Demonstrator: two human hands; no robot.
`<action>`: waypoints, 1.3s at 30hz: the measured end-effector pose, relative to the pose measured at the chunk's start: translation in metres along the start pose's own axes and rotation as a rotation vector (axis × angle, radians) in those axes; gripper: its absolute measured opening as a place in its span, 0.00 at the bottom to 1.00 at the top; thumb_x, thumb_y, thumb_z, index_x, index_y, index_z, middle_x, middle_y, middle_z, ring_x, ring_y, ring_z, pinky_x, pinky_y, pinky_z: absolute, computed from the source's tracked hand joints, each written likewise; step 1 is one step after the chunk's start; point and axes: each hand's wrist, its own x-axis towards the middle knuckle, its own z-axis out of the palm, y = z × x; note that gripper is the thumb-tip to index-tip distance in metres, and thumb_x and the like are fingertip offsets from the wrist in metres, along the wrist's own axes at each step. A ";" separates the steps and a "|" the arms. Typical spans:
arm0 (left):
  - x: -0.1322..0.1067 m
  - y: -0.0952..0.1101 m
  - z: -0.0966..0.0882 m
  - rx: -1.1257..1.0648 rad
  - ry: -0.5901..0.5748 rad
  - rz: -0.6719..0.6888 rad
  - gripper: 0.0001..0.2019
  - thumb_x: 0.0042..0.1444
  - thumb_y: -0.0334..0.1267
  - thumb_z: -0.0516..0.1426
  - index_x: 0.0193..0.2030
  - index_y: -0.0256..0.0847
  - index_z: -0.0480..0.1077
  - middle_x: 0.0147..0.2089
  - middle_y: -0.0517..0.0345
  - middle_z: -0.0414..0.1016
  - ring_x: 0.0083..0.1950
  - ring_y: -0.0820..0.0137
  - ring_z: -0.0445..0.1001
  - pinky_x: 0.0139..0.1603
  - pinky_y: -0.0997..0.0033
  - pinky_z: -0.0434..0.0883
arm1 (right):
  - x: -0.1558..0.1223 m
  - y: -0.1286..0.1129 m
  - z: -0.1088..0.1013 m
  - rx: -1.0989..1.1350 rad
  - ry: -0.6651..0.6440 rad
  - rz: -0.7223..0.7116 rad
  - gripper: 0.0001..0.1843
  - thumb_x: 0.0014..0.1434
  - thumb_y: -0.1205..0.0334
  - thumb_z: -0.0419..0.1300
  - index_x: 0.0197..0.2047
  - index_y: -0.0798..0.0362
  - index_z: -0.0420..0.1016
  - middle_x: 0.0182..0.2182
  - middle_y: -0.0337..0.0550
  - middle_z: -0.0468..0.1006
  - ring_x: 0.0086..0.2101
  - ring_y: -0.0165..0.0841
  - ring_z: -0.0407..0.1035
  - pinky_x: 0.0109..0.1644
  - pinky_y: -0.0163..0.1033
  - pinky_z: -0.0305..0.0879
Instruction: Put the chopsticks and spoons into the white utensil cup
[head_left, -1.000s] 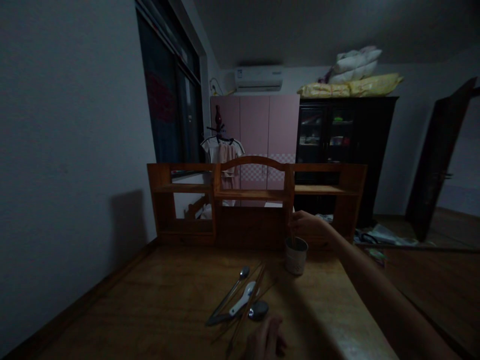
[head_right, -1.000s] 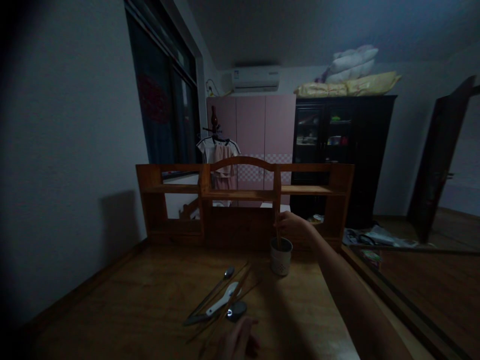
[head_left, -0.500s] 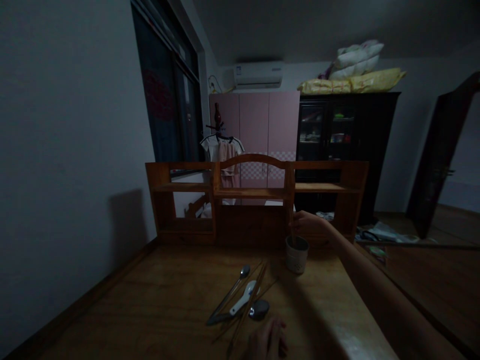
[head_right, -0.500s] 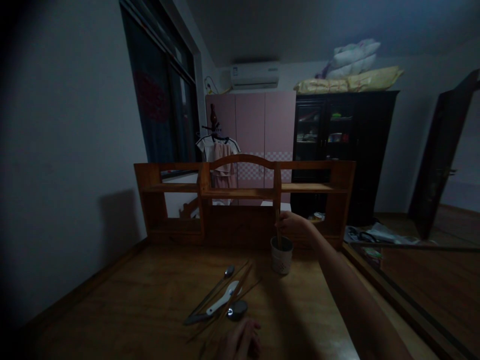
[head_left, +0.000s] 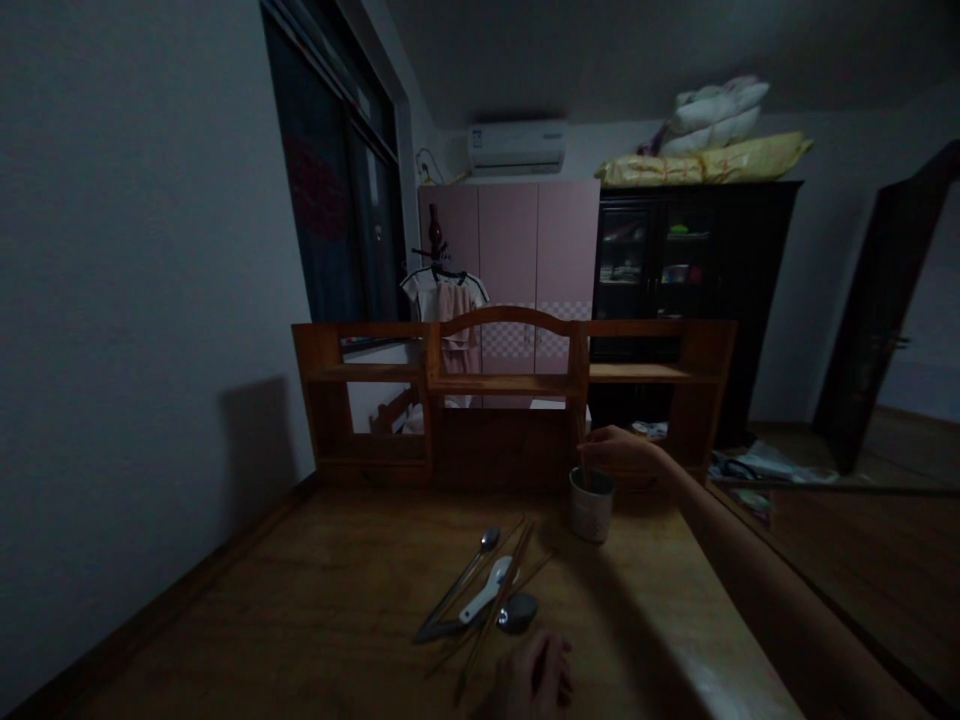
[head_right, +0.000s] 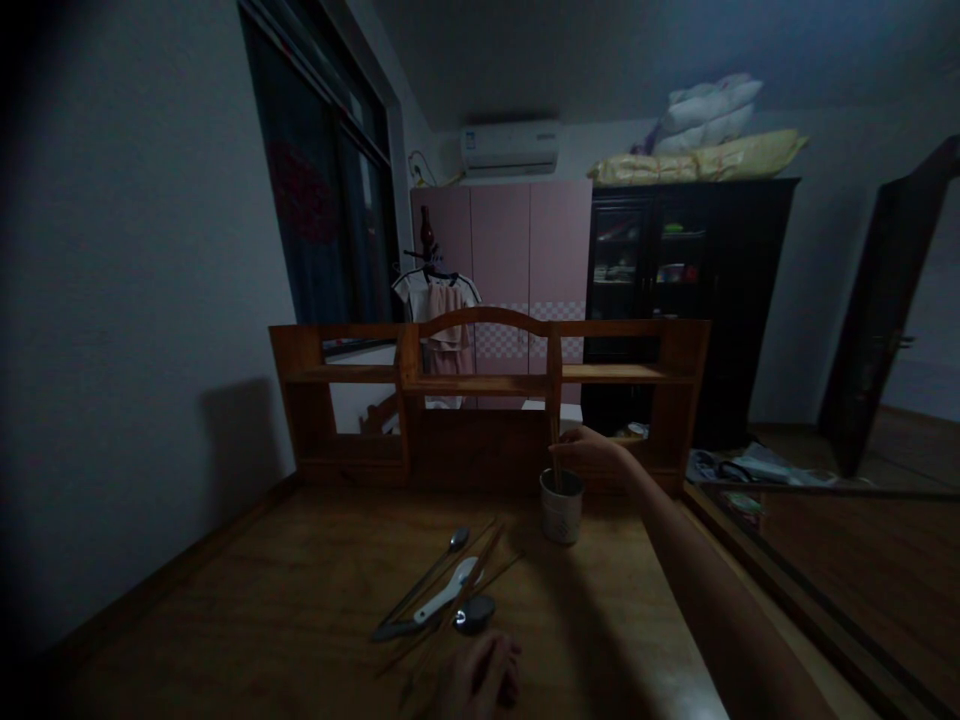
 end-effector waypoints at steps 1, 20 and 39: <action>-0.003 0.005 -0.002 0.032 -0.005 -0.016 0.24 0.61 0.54 0.43 0.35 0.39 0.71 0.25 0.55 0.75 0.26 0.69 0.73 0.28 0.75 0.69 | -0.003 -0.005 -0.002 -0.024 0.060 -0.011 0.24 0.49 0.42 0.64 0.26 0.58 0.73 0.22 0.43 0.72 0.26 0.33 0.66 0.29 0.35 0.59; -0.030 0.042 -0.061 0.457 0.285 0.041 0.08 0.54 0.31 0.50 0.33 0.42 0.71 0.38 0.56 0.73 0.36 0.70 0.73 0.37 0.75 0.68 | -0.148 -0.063 0.161 -0.507 0.211 -0.692 0.13 0.66 0.66 0.46 0.39 0.52 0.71 0.30 0.46 0.73 0.31 0.36 0.66 0.38 0.39 0.59; -0.019 0.005 -0.090 0.772 0.303 -0.143 0.14 0.54 0.25 0.52 0.42 0.37 0.76 0.45 0.49 0.73 0.46 0.66 0.75 0.48 0.73 0.71 | -0.132 -0.004 0.191 -0.155 0.180 -0.371 0.09 0.62 0.67 0.50 0.33 0.53 0.70 0.28 0.40 0.72 0.27 0.32 0.66 0.31 0.34 0.58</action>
